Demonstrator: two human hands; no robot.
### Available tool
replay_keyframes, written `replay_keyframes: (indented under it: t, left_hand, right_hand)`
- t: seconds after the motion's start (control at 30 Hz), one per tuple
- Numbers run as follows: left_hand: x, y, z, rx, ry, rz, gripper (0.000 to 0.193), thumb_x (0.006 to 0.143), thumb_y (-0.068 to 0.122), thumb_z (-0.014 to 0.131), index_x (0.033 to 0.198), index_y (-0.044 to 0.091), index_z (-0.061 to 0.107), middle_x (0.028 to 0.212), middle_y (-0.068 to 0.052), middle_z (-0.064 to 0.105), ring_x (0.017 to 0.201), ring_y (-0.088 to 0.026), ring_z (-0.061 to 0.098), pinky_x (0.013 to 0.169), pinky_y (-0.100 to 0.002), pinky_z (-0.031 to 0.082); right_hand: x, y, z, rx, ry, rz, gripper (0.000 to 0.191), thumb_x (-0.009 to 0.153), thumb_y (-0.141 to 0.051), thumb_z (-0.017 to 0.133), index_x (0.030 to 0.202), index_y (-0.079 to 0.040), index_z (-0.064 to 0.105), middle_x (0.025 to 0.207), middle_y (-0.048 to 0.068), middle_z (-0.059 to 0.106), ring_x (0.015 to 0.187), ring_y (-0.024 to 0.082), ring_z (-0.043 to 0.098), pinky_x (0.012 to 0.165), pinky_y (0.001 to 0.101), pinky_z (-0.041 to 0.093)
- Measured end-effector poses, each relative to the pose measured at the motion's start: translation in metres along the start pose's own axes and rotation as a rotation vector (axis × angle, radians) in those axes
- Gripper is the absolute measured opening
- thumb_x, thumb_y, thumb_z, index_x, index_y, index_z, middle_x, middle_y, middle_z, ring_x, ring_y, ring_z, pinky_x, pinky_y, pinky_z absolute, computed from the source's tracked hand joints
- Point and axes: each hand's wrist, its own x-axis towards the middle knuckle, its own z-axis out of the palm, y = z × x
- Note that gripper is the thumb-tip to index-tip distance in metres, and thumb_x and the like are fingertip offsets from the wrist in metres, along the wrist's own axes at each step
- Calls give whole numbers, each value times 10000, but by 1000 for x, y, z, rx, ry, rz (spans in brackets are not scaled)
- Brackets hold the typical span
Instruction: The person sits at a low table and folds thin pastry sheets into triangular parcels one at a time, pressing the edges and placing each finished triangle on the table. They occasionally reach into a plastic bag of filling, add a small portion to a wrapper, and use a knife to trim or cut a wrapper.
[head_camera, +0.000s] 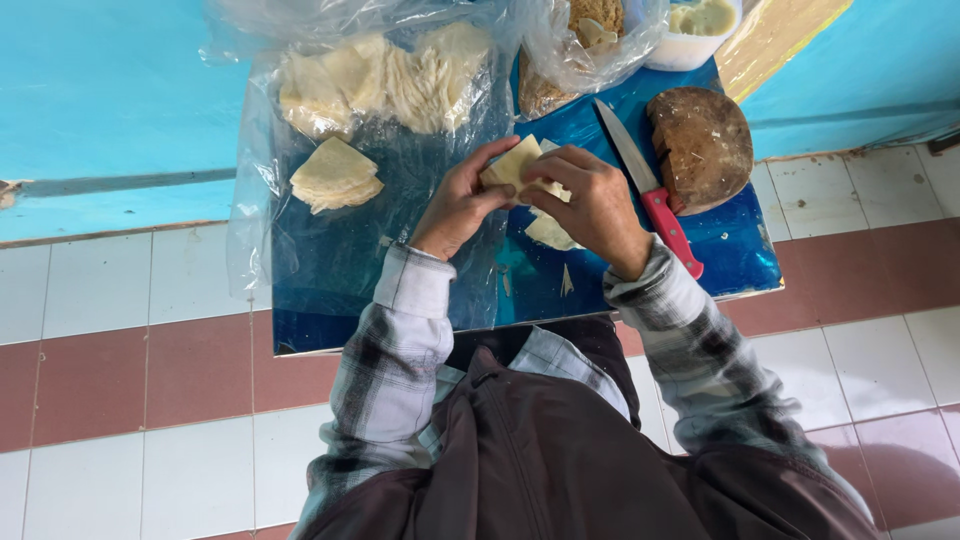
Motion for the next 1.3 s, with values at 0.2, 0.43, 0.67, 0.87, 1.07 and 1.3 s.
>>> replay_keyframes:
  t: [0.2, 0.43, 0.67, 0.87, 1.07, 1.3]
  left_hand:
    - [3, -2, -1, 98, -20, 35, 506, 1003, 90, 696, 1484, 123, 543, 1138, -60, 714, 974, -110, 699, 869, -278, 623]
    - [2, -3, 0, 131, -1, 64, 461, 996, 107, 694, 1444, 105, 585, 1168, -54, 721, 945, -91, 697, 844, -267, 619]
    - [3, -5, -2, 209, 62, 40, 508, 917, 13, 656, 1422, 61, 642, 1082, -76, 731, 853, -95, 655, 787, -268, 572]
    - [2, -7, -14, 110, 150, 31, 488, 894, 23, 656, 1380, 72, 652, 1031, -82, 750, 837, -117, 731, 752, -267, 623]
    - [4, -10, -30, -6, 404, 52, 464, 883, 25, 661, 1344, 75, 664, 1133, -71, 734, 873, -116, 728, 691, -263, 603]
    - [1, -9, -39, -53, 524, 19, 477, 864, 20, 673, 1337, 84, 678, 1075, -66, 735, 820, -120, 707, 648, -250, 581]
  right_hand:
    - [0, 2, -2, 74, -6, 31, 270, 866, -156, 841, 1087, -37, 741, 1053, 96, 704, 841, 196, 720, 667, 306, 565]
    - [-4, 17, 7, 169, 34, 94, 123, 964, -102, 767, 1077, -56, 757, 1028, 69, 733, 837, 171, 733, 696, 279, 586]
    - [-9, 53, 23, 722, 4, 434, 163, 1052, -164, 647, 1108, -16, 684, 972, 45, 699, 854, 123, 671, 755, 269, 570]
    - [-6, 77, 14, 1307, 183, 694, 119, 1072, -184, 562, 1100, -76, 604, 986, 26, 679, 853, 129, 678, 767, 285, 586]
    - [7, 81, 0, 219, 403, 182, 76, 1112, -128, 611, 1108, -67, 658, 994, 62, 705, 869, 161, 719, 747, 299, 594]
    - [-1, 64, 15, -581, -1, -289, 168, 939, -8, 625, 1090, -64, 674, 1052, 82, 756, 918, 234, 729, 807, 375, 574]
